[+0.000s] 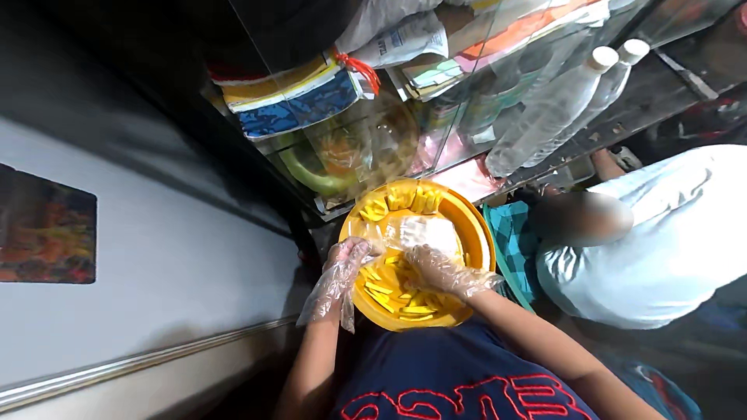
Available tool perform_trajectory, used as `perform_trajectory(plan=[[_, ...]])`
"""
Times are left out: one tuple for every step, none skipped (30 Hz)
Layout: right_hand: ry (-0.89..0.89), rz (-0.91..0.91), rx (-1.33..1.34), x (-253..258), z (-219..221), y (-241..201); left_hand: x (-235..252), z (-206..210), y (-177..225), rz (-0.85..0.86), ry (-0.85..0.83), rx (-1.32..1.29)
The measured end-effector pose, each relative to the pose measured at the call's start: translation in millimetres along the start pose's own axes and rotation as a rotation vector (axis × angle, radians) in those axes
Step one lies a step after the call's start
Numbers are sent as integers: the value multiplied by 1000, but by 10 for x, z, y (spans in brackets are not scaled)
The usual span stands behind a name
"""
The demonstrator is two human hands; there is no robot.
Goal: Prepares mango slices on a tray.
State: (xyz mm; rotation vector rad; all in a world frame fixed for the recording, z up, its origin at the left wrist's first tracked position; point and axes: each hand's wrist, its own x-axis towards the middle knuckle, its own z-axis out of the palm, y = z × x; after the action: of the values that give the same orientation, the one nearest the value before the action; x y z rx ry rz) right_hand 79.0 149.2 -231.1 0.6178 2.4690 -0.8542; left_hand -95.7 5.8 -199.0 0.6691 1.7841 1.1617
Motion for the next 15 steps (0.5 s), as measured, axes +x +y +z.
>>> perform_trajectory(plan=[[-29,-30,-13,-14,25,-13,-18,-10,5,-7,10,-24],[-66,-57,-22,-43,26,-26,-40,-9,17,-15,27,-62],[-101,-79,-29,-73,14,-35,-67,-1,41,-28,52,-103],[-133,-90,-29,-101,-12,-46,-90,5,64,-40,79,-137],[-152,-95,-28,-118,-52,-62,-111,4,76,-46,103,-161],[-150,-97,-19,-123,-100,-98,-130,-7,70,-55,122,-176],[-140,-92,-11,-112,-154,-164,-136,-24,48,-65,140,-180],[-122,-89,-7,-72,-192,-246,-144,-44,24,-70,153,-183],[-102,-101,-1,0,-203,-328,-158,-64,16,-76,159,-187],[-88,-121,-1,110,-186,-400,-170,-81,13,-77,168,-195],[-78,-138,-9,234,-165,-475,-175,-94,4,-71,181,-205],[-79,-147,-24,357,-150,-548,-183,-102,3,-64,190,-220],[-92,-147,-44,461,-139,-617,-195,-107,-1,-56,196,-242],[-107,-155,-52,533,-127,-678,-207,-105,-6,-50,207,-269],[-127,-170,-58,573,-113,-731,-220,-107,-13,-48,216,-290]])
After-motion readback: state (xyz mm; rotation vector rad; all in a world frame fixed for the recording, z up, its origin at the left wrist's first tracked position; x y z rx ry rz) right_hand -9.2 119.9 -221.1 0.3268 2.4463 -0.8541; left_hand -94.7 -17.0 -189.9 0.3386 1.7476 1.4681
